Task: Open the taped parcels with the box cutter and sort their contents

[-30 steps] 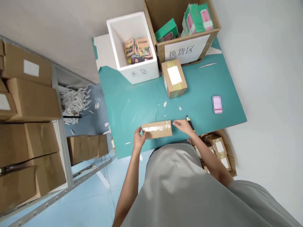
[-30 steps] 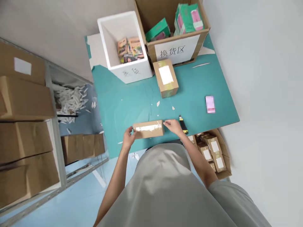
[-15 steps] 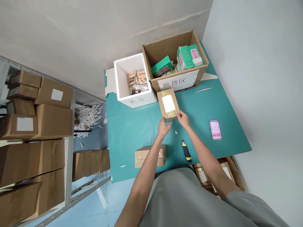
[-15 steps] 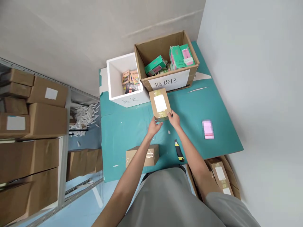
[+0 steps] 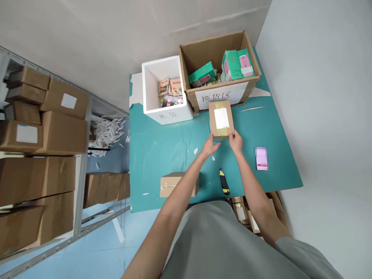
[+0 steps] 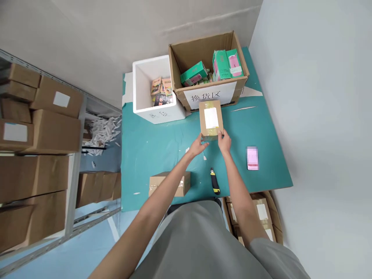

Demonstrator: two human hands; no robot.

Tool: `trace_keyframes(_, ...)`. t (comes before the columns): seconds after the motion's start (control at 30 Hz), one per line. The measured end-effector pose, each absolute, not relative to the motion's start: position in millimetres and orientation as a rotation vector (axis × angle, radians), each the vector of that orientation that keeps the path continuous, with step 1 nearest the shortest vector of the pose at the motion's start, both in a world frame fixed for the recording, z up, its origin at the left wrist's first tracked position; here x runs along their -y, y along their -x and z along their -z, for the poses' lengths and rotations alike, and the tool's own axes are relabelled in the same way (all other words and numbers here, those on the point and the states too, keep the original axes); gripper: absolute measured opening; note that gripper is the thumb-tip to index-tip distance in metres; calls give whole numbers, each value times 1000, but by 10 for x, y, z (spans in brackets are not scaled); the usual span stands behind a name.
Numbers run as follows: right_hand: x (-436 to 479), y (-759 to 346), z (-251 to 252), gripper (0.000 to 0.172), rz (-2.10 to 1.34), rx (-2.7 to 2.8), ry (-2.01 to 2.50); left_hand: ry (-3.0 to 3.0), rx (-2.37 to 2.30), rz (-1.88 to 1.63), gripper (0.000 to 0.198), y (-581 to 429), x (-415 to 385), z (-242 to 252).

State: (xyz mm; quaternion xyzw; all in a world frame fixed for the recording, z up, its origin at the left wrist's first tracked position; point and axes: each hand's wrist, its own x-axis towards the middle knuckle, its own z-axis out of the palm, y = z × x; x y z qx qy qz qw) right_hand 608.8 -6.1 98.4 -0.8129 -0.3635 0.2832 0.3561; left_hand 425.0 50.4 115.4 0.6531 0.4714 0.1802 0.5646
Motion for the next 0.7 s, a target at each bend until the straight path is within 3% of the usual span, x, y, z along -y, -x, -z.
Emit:
trace_keyframes(0.13, 397, -5985, -862, 70, -778, 965, 2242, -1669, -1186, -372, 79, -3886, -168, -1227)
trace_keyframes(0.33, 1826, -5203, -648, 91, -948, 1099, 2598, -1887, -1209, -458, 81, -2569, 818, -1466)
trace_keyframes(0.5, 2633, -4612, -662, 60, -911, 1321, 2663, -1792, -1450, -511, 102, -1475, 1173, -1471)
trace_keyframes(0.6, 2671, -4396, -746, 57, -891, 1378, 2614, -1775, -1484, -528, 105, -1023, 1153, -1349)
trace_keyframes(0.7, 2476, -4248, -914, 60, -861, 1412, 2532, -1812, -1398, -512, 93, -763, 1065, -1213)
